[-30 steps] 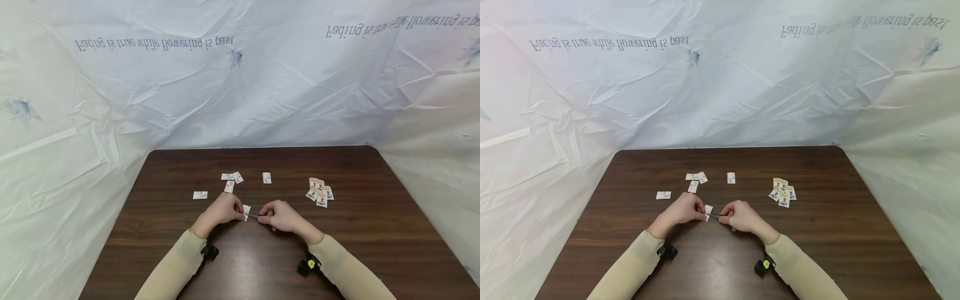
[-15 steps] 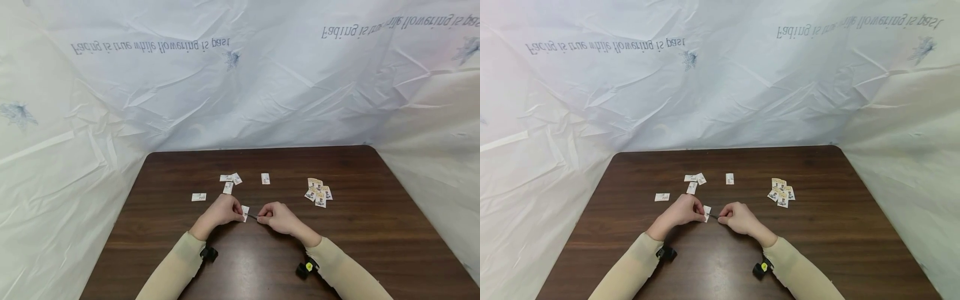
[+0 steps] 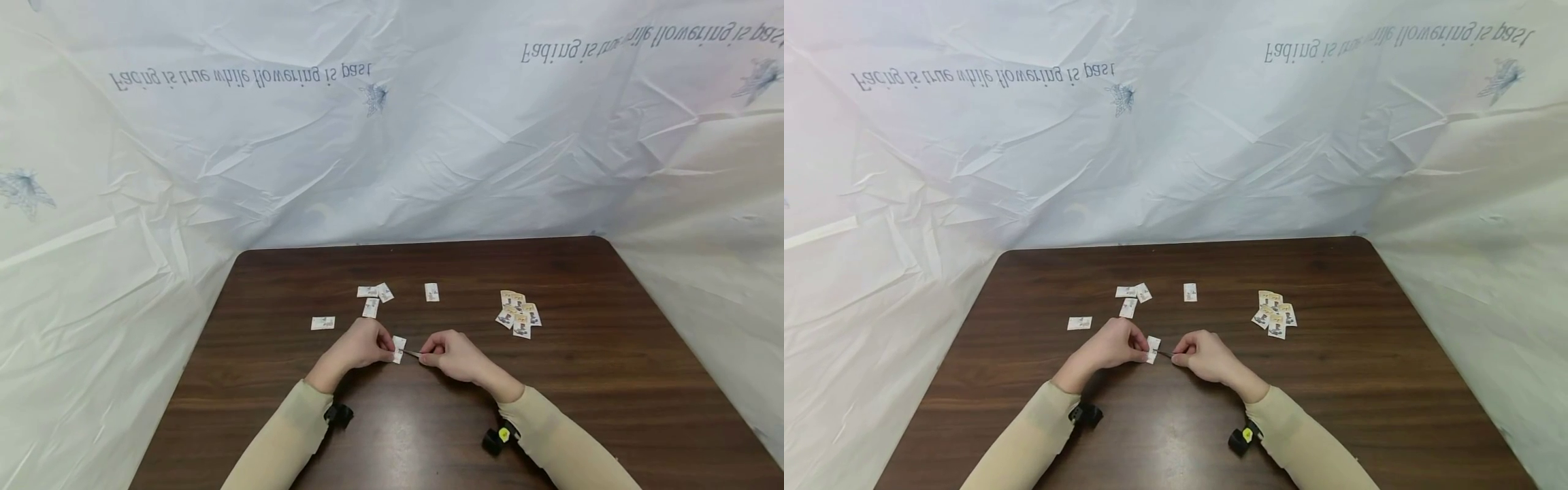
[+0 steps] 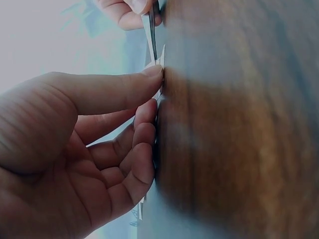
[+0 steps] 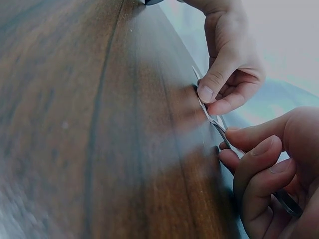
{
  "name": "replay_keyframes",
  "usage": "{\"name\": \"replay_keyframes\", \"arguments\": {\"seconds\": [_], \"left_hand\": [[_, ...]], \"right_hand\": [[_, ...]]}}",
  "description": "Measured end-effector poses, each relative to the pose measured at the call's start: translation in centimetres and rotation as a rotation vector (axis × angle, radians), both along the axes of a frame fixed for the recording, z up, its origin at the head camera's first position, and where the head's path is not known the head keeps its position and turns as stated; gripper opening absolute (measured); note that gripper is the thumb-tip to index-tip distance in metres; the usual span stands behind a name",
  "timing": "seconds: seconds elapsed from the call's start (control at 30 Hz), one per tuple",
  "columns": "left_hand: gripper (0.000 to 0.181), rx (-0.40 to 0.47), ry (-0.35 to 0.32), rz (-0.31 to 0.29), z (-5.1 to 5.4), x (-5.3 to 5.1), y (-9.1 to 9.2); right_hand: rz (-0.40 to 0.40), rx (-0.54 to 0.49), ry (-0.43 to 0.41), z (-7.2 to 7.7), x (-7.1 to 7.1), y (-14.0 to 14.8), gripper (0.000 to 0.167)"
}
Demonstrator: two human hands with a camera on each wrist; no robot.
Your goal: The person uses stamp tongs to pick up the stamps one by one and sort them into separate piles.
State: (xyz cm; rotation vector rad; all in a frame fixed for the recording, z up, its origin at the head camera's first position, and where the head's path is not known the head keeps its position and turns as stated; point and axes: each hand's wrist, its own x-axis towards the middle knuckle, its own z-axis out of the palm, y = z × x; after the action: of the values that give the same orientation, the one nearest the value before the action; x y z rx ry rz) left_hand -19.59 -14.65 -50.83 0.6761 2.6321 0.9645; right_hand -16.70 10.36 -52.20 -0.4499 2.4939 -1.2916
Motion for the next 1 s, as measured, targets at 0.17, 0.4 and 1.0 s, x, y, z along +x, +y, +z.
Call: {"name": "replay_keyframes", "arguments": {"seconds": [0.17,0.4,1.0], "left_hand": [[0.015,0.004,0.006,0.002,0.0,-0.1,0.0],[0.016,-0.003,0.01,0.009,-0.1,-0.1,0.1],[0.014,-0.001,-0.059,-0.018,0.6,-0.4,-0.7]], "right_hand": [[0.0,-0.01,-0.013,0.1,-0.1,0.0,0.004],[-0.017,-0.023,-0.022,0.0,-0.1,0.1,0.005],[-0.107,0.008,0.04,0.0,-1.2,1.2,0.008]]}}
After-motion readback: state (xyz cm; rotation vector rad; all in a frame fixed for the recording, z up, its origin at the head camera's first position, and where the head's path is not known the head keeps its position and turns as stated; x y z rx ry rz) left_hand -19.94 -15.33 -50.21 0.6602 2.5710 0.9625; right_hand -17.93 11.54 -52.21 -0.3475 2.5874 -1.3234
